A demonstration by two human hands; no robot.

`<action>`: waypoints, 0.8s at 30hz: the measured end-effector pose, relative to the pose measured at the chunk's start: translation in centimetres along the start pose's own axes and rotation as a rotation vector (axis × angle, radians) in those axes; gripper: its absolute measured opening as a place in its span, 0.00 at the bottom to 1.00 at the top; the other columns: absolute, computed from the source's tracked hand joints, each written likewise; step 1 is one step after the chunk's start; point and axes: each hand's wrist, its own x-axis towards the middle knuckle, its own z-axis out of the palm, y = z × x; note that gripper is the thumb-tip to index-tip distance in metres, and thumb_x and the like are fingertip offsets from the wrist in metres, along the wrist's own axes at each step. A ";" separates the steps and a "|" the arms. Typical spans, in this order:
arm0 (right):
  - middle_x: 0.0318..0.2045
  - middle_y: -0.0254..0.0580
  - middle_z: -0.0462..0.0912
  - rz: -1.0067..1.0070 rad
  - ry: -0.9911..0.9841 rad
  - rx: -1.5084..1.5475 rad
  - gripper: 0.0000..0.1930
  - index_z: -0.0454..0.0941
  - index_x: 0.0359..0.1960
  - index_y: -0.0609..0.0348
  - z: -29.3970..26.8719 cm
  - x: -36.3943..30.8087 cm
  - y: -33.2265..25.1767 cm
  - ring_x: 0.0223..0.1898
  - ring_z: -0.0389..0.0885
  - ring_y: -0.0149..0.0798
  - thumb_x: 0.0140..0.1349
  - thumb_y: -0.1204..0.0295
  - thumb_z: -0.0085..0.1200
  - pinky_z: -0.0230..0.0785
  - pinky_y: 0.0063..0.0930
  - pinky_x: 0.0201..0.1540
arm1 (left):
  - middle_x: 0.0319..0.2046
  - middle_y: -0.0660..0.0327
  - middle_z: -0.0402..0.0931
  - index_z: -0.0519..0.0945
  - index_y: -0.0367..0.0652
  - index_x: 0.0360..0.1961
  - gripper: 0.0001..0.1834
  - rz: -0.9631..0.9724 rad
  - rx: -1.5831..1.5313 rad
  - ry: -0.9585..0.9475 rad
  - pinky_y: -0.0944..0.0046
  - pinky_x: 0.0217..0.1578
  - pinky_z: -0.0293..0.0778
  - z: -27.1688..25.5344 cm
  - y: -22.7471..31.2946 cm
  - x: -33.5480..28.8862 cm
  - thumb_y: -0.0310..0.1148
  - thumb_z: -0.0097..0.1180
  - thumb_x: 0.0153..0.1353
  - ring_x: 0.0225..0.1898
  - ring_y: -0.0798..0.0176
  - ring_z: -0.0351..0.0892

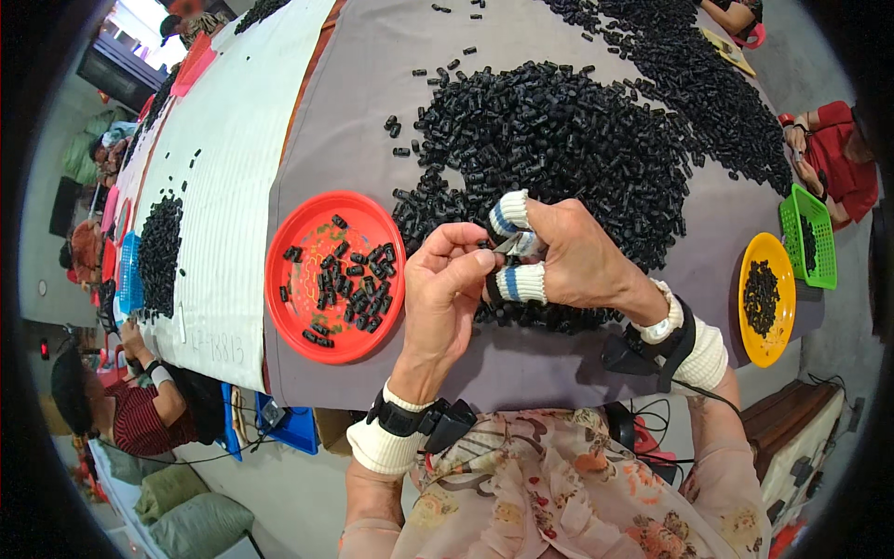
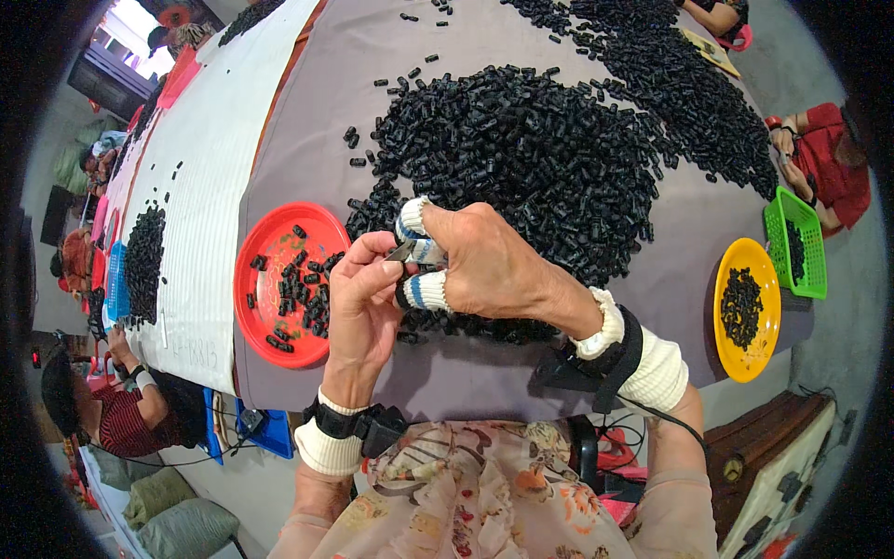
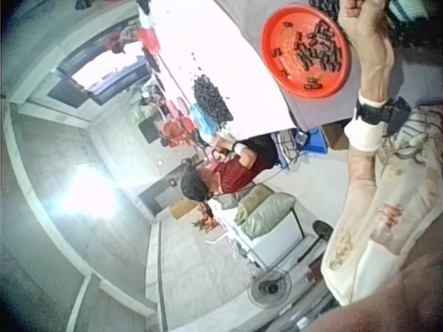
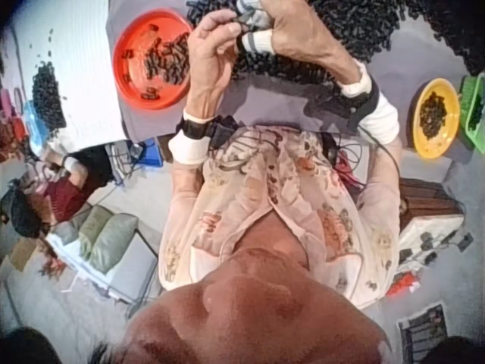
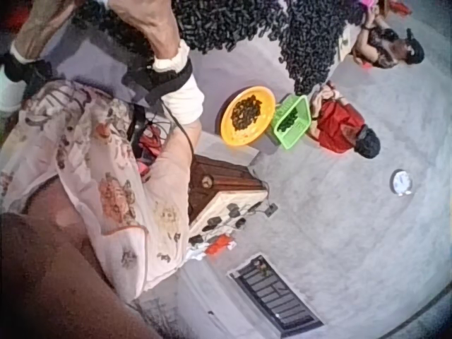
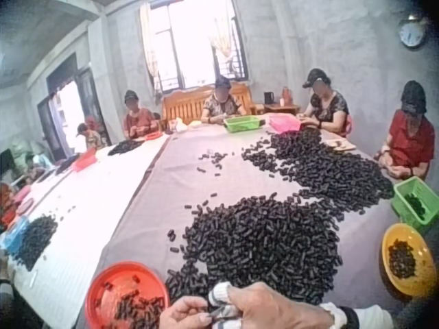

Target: Sorting and inspecting small black plastic or rubber components on a work table in a factory setting.

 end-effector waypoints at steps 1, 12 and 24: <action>0.17 0.50 0.75 0.005 -0.002 -0.003 0.16 0.69 0.29 0.65 0.0 0.0 0.1 0.18 0.77 0.47 0.42 0.72 0.62 0.66 0.30 0.20 | 0.30 0.62 0.73 0.72 0.36 0.38 0.11 -0.015 -0.007 0.014 0.72 0.35 0.72 0.0 0.0 0.0 0.20 0.53 0.52 0.31 0.70 0.76; 0.17 0.42 0.75 0.101 -0.031 0.028 0.16 0.71 0.28 0.64 -0.3 0.3 0.5 0.18 0.74 0.33 0.42 0.70 0.65 0.66 0.25 0.23 | 0.29 0.61 0.74 0.73 0.35 0.40 0.11 0.011 -0.089 -0.040 0.69 0.33 0.73 -1.3 0.1 0.1 0.22 0.53 0.54 0.30 0.69 0.76; 0.13 0.22 0.65 0.430 0.242 0.291 0.11 0.73 0.22 0.56 -3.9 -1.5 4.1 0.13 0.59 0.19 0.51 0.64 0.61 0.49 0.15 0.15 | 0.34 0.61 0.76 0.77 0.35 0.41 0.12 0.425 0.886 0.488 0.74 0.35 0.70 -9.7 3.6 -1.5 0.23 0.54 0.55 0.33 0.72 0.74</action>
